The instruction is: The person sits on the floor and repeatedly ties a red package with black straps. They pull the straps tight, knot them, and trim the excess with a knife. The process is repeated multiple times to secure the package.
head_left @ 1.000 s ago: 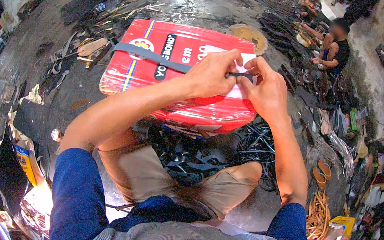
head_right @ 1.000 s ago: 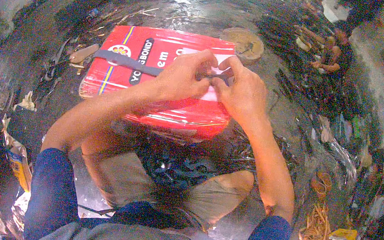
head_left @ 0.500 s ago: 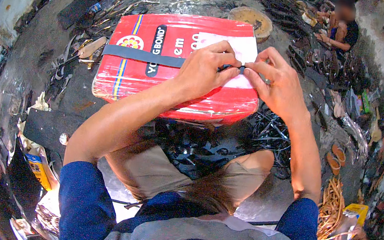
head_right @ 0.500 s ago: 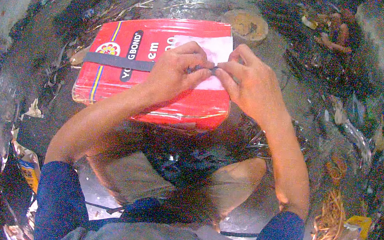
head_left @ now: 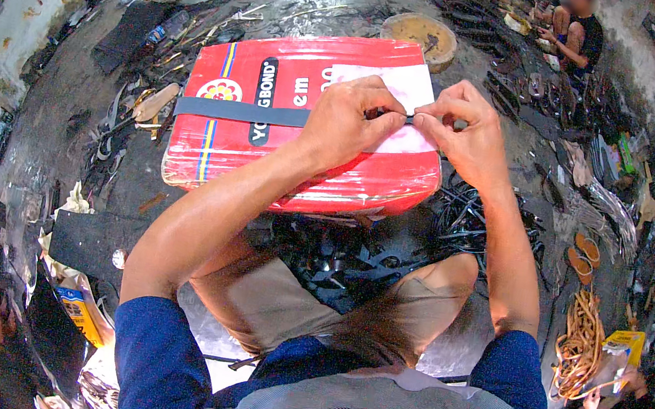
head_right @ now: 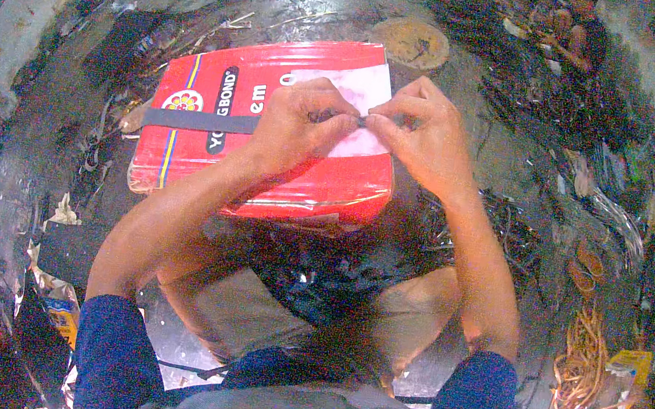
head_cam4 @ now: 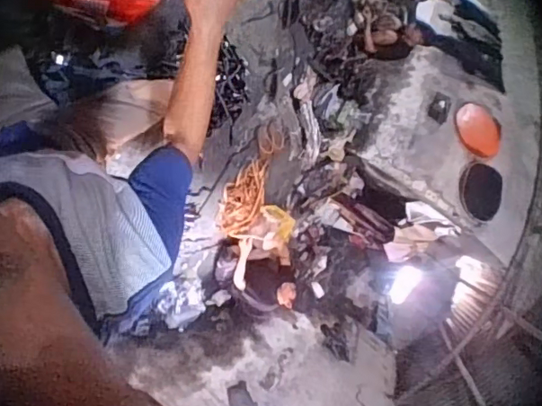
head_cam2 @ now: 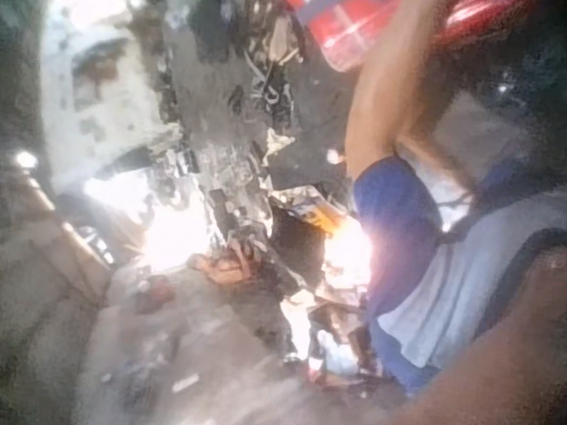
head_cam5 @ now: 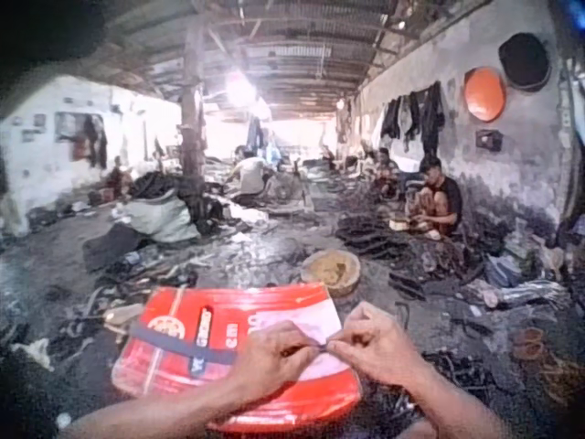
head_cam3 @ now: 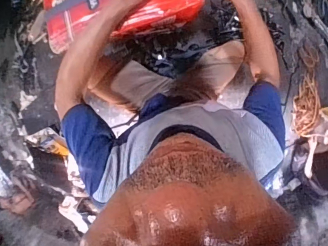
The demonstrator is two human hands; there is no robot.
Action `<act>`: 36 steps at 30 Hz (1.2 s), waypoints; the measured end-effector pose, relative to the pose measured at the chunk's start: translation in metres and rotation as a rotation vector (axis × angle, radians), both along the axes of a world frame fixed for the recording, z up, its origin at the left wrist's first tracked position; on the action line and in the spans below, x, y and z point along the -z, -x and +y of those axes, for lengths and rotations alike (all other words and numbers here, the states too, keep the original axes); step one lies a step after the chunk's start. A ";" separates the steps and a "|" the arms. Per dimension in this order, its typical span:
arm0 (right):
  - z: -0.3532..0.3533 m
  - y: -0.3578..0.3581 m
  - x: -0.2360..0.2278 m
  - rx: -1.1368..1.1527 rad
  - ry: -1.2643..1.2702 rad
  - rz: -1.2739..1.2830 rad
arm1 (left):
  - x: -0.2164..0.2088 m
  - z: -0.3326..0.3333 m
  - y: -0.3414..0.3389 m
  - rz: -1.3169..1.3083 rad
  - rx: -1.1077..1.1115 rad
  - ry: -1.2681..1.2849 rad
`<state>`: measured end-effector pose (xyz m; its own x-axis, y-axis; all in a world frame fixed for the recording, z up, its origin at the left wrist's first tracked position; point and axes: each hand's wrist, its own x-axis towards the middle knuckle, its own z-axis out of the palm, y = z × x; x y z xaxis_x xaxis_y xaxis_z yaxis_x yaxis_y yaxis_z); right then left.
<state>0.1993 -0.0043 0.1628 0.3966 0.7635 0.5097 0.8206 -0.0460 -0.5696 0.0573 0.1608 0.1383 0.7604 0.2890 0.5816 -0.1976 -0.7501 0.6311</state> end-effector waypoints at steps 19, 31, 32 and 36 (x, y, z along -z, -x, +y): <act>0.005 0.009 0.031 -0.006 -0.163 0.938 | -0.013 -0.004 -0.024 -0.040 0.088 -0.085; 0.009 -0.006 0.003 0.096 -0.061 1.055 | -0.011 -0.011 -0.035 -0.044 0.110 0.040; 0.018 -0.009 -0.001 0.195 0.013 0.778 | -0.012 -0.011 -0.034 -0.043 0.107 0.033; 0.045 -0.021 0.017 0.437 -0.028 -0.043 | -0.011 -0.008 -0.034 -0.032 0.105 0.039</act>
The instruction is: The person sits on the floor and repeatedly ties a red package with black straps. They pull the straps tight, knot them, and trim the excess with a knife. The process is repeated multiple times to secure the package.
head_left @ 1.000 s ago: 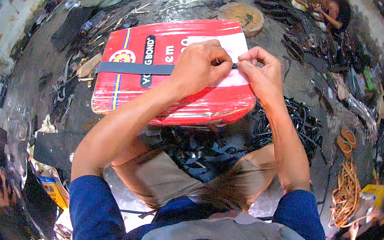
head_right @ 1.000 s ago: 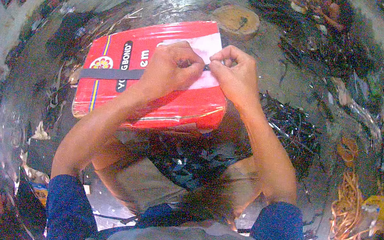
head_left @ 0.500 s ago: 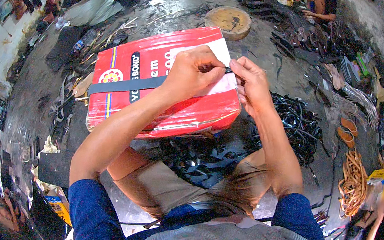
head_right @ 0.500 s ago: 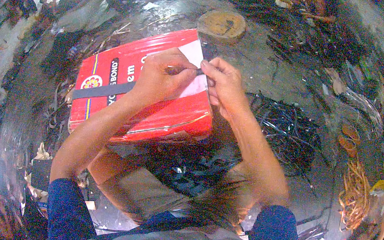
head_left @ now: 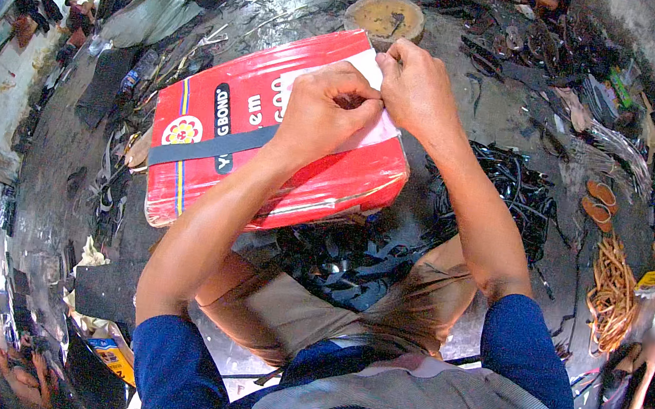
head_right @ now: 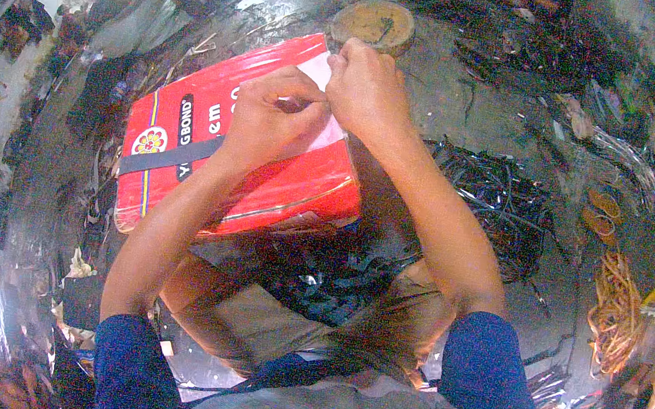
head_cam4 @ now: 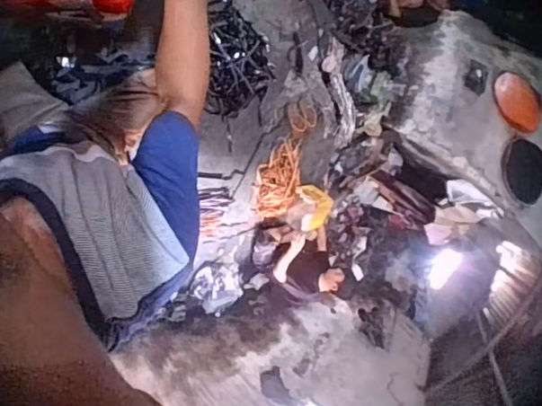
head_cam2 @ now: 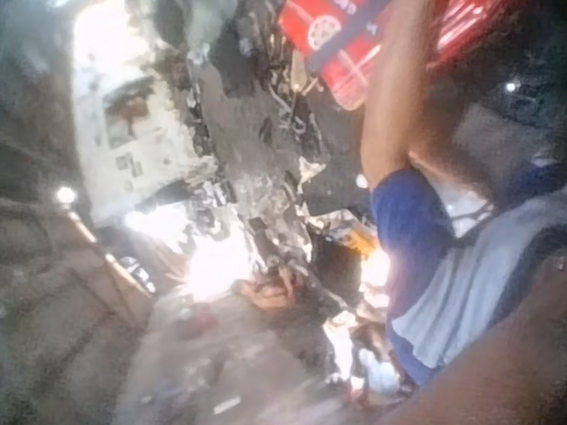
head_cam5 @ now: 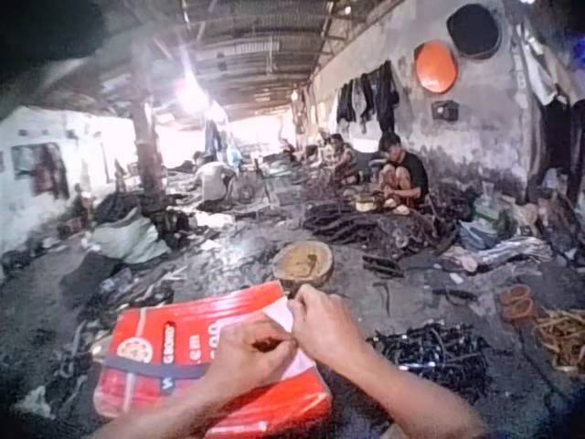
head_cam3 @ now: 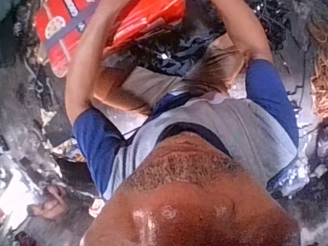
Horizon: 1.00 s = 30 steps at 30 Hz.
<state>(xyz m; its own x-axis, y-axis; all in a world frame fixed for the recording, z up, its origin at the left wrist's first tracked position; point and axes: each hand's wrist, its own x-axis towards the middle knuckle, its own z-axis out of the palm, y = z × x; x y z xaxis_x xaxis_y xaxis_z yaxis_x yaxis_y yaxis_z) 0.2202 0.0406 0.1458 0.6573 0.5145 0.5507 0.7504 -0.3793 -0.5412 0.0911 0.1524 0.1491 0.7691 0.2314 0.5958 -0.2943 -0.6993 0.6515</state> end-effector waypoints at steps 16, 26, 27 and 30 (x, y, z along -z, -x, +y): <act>-0.013 -0.023 0.230 0.051 -0.139 0.557 | 0.003 0.000 -0.001 0.085 -0.035 0.127; -0.073 -0.028 0.399 0.296 0.123 0.618 | 0.001 -0.003 -0.007 0.060 -0.038 0.036; -0.076 -0.033 0.402 0.292 0.125 0.622 | -0.002 -0.004 -0.009 0.067 -0.032 0.037; -0.077 -0.027 0.404 0.349 0.271 0.607 | -0.001 -0.002 -0.003 0.075 -0.043 0.061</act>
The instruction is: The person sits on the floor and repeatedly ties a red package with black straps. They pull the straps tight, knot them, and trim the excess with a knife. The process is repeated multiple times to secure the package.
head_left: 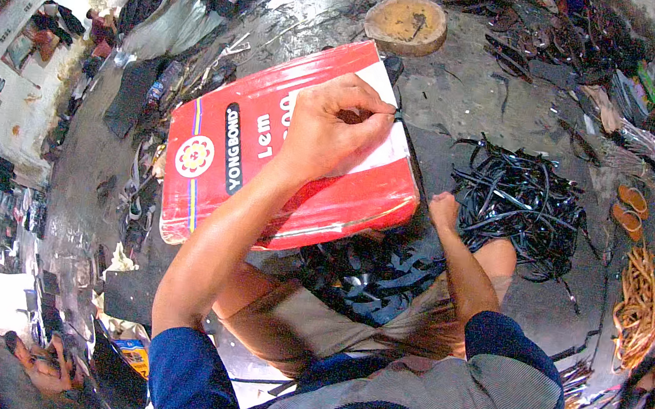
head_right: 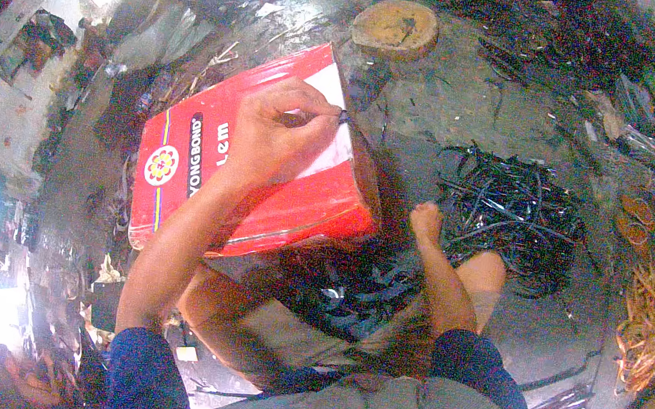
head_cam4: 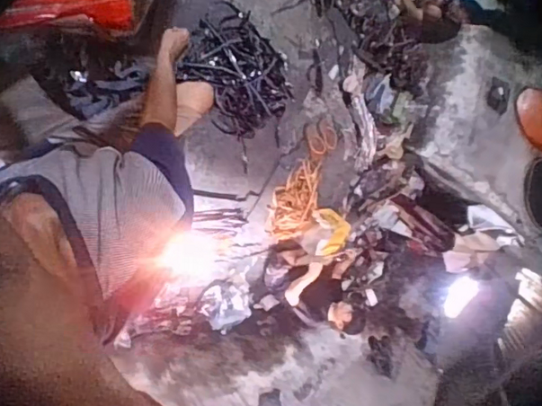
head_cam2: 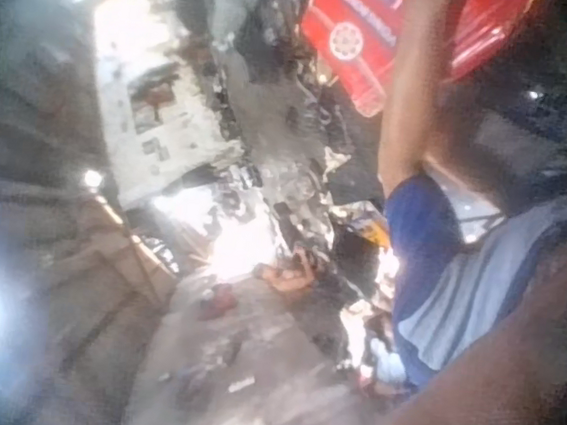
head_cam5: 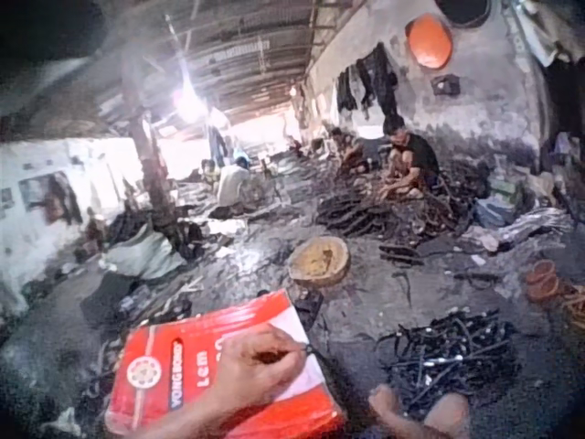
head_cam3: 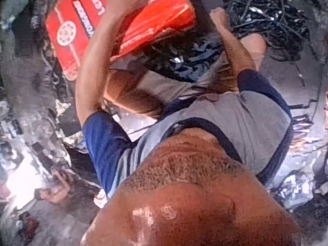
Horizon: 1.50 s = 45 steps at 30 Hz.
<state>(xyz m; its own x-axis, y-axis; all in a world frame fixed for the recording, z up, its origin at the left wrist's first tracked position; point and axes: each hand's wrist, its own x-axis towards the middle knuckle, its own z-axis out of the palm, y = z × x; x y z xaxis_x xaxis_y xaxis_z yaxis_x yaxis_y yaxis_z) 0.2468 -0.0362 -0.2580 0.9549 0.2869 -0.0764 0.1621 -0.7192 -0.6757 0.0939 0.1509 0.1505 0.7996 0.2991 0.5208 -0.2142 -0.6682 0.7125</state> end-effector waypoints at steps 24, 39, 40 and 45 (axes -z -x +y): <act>-0.003 -0.039 -0.270 -0.391 -1.130 0.303 | 0.001 0.007 0.012 -0.123 0.035 -0.193; -0.036 0.126 -0.400 -0.550 -0.914 0.021 | -0.012 -0.085 0.070 0.042 0.143 0.719; -0.038 0.137 -0.401 -0.550 -0.952 0.031 | -0.009 -0.093 0.073 0.020 0.169 0.802; -0.049 0.159 -0.397 -0.550 -0.990 0.007 | 0.006 -0.117 0.081 -0.084 0.237 1.074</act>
<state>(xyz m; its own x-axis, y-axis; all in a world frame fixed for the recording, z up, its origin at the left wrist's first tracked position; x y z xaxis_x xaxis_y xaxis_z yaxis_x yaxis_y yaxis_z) 0.0878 -0.0856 0.1392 0.6808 0.6050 0.4129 0.2855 0.2999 -0.9102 0.0134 0.0340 0.1443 0.8709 0.4720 0.1369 -0.3297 0.3546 0.8750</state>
